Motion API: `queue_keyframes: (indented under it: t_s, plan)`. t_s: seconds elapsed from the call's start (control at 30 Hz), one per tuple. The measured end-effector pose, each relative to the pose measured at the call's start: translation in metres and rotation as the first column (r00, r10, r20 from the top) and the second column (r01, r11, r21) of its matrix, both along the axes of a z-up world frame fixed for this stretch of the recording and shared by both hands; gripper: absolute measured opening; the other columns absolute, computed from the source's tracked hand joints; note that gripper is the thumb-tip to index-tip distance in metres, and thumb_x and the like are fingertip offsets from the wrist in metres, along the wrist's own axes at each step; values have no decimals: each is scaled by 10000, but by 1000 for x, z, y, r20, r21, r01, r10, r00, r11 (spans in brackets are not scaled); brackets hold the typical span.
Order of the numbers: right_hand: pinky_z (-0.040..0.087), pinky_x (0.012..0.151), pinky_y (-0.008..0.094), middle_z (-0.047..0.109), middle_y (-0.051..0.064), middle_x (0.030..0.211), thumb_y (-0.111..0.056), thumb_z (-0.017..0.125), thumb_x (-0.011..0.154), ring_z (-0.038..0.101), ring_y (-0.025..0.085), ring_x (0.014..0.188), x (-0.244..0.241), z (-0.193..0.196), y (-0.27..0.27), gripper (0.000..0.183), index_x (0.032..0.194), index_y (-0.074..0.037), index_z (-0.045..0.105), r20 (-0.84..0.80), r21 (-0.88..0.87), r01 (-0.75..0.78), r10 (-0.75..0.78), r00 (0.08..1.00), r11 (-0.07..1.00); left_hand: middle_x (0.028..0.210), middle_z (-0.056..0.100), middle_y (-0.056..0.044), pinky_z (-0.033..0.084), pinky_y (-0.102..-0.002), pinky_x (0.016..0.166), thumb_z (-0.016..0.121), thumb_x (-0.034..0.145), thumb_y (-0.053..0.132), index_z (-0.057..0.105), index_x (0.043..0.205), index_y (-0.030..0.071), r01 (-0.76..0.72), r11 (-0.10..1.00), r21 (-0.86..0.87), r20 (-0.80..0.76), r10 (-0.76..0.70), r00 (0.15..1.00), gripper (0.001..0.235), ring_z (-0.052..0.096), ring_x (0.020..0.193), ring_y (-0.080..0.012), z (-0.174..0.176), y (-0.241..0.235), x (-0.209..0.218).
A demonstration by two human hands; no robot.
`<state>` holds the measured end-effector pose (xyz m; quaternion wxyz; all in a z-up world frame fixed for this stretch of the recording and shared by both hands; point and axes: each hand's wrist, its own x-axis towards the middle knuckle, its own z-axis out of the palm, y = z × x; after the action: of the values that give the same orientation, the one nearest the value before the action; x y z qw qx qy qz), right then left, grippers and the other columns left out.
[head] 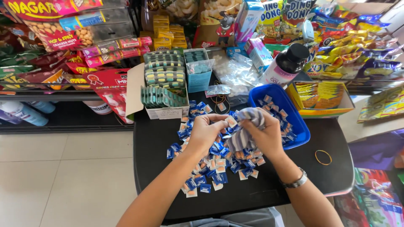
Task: The person picks up small blue and white packets from a pile on a table and places them into a striped cloth pouch by hand.
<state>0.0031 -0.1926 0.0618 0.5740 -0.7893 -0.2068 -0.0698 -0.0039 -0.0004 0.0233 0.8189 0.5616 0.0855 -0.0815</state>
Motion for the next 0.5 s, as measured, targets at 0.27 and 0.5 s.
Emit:
queue_keyframes:
  t_s: [0.27,0.5]
  plan:
    - [509,697,204,737,-22,913,-157,731,945,638,23,793,-14,5,13,205,1111,-37,739,-218,136,27,3,976,990,827,744,10,397,-195,476,788,863,95,784,1007,49,-21,954,-299,-46,8,999,150,556,615,-35,-7,-8,1]
    - [532,698,227,723,17,892,-31,776,833,653,75,775,-19,8,19,199,1026,-20,727,183,-34,128,-120,976,991,758,687,2,422,-216,496,784,859,101,778,1027,79,-43,968,-247,-51,31,998,170,573,606,-57,-4,-15,-3]
